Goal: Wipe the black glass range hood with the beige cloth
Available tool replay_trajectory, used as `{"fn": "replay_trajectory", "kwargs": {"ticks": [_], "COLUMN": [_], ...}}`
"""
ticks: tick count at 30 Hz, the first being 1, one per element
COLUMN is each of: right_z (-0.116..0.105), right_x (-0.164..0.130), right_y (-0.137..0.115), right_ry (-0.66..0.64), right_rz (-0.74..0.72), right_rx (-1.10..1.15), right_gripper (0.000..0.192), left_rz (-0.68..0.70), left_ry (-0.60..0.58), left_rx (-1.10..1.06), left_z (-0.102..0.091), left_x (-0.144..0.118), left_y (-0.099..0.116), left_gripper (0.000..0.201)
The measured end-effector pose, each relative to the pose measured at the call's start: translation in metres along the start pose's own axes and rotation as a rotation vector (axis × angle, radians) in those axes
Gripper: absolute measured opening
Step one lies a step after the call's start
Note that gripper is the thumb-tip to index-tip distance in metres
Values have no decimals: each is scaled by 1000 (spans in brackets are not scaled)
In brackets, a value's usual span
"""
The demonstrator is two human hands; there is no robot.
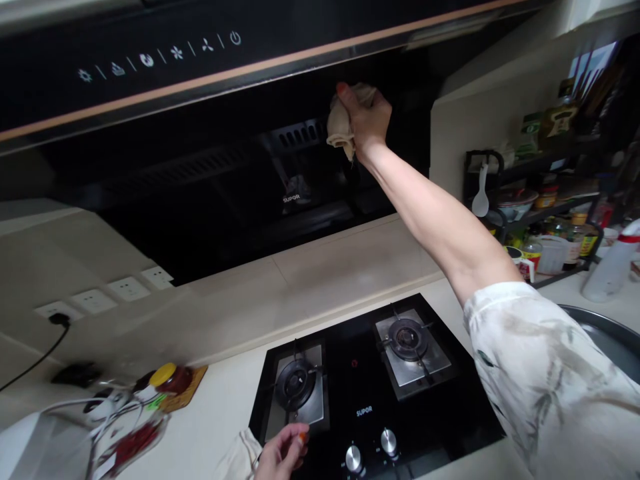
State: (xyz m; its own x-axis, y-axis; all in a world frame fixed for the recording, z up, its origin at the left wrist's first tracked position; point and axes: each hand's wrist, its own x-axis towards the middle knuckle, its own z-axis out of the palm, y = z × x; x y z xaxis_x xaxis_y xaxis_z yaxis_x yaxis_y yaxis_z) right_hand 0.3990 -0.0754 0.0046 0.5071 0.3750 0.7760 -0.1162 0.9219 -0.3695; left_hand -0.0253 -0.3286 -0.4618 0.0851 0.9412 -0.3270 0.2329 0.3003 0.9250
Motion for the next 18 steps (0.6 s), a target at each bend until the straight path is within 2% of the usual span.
{"fn": "replay_trajectory", "kwargs": {"ticks": [7, 12, 16, 18], "right_z": [2, 7, 4, 1], "right_x": [2, -7, -7, -1], "right_y": [2, -3, 3, 7], "right_ry": [32, 61, 44, 100], "right_rz": [-19, -55, -68, -42], "right_rx": [27, -107, -147, -151], "right_gripper": [41, 35, 31, 25], "left_rz": [-19, -28, -31, -29], "left_ry": [9, 21, 22, 20], "left_rx": [0, -8, -14, -14], "left_z": [1, -2, -1, 0], "left_x": [1, 2, 2, 3], "left_y": [-2, -4, -2, 0], "left_gripper": [100, 97, 98, 97]}}
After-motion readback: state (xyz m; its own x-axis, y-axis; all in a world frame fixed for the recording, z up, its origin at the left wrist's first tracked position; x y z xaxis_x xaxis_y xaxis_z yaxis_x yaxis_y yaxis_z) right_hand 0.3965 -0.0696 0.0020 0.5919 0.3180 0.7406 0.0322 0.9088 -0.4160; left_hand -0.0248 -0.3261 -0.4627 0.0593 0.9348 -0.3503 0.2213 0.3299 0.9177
